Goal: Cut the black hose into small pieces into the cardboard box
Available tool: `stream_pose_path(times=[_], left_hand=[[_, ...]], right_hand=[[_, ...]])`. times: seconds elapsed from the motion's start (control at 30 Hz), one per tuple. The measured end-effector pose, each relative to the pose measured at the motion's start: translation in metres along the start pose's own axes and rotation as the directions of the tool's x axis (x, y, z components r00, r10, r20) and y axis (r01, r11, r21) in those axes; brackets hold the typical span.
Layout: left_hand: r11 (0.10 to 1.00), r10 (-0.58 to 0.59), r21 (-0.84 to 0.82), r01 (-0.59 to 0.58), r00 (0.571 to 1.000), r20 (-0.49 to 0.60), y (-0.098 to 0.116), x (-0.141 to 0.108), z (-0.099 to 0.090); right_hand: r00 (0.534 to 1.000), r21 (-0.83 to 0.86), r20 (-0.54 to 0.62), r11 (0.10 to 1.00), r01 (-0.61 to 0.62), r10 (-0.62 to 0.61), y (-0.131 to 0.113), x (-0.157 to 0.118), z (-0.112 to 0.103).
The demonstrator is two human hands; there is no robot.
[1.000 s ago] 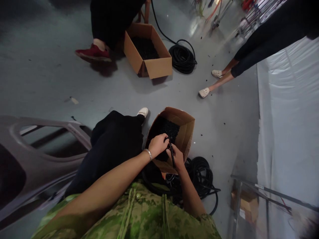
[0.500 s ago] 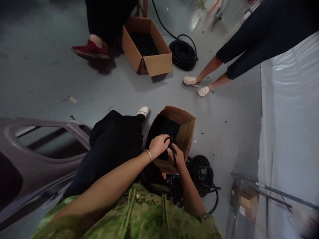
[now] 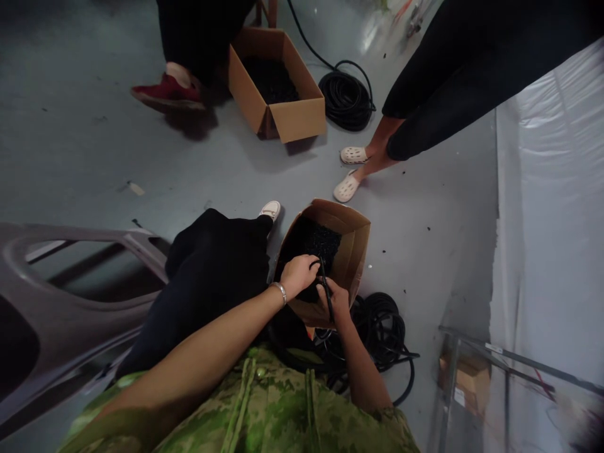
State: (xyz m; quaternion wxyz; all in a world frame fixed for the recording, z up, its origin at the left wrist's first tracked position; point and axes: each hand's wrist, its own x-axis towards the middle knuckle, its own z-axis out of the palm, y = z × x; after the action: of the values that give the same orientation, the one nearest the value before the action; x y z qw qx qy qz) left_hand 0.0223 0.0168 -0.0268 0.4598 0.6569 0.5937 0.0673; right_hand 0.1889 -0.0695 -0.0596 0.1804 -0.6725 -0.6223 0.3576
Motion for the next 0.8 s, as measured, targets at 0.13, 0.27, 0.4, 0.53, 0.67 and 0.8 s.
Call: stream_pose_path(times=[0.13,0.27,0.4,0.53,0.67,0.8], left_hand=[[1.0,-0.012,0.013,0.012,1.0,0.017,-0.001,0.001,0.003],[0.999,-0.023,0.039,0.021,0.999,0.049,0.0,0.002,0.002],[0.986,-0.071,0.156,0.055,0.992,0.103,0.004,0.0,-0.002],[0.969,-0.103,0.238,0.064,0.983,0.152,0.005,-0.003,-0.005],[0.97,-0.058,0.244,0.018,0.986,0.159,0.004,-0.003,-0.006],[0.972,-0.005,0.233,-0.038,0.983,0.181,0.003,-0.004,-0.005]], right_hand=[[1.0,-0.06,-0.013,0.998,-0.014,0.013,-0.002,-0.004,0.002],[0.999,-0.043,-0.029,0.999,-0.015,0.013,-0.003,-0.007,0.005],[0.998,-0.041,-0.037,0.998,-0.049,0.047,-0.002,-0.01,0.009],[0.996,-0.029,-0.048,0.997,-0.078,0.077,-0.001,-0.013,0.013],[0.994,0.02,0.012,0.994,-0.105,0.105,-0.001,-0.01,0.009],[0.992,0.065,0.051,0.991,-0.12,0.117,0.002,-0.004,0.004]])
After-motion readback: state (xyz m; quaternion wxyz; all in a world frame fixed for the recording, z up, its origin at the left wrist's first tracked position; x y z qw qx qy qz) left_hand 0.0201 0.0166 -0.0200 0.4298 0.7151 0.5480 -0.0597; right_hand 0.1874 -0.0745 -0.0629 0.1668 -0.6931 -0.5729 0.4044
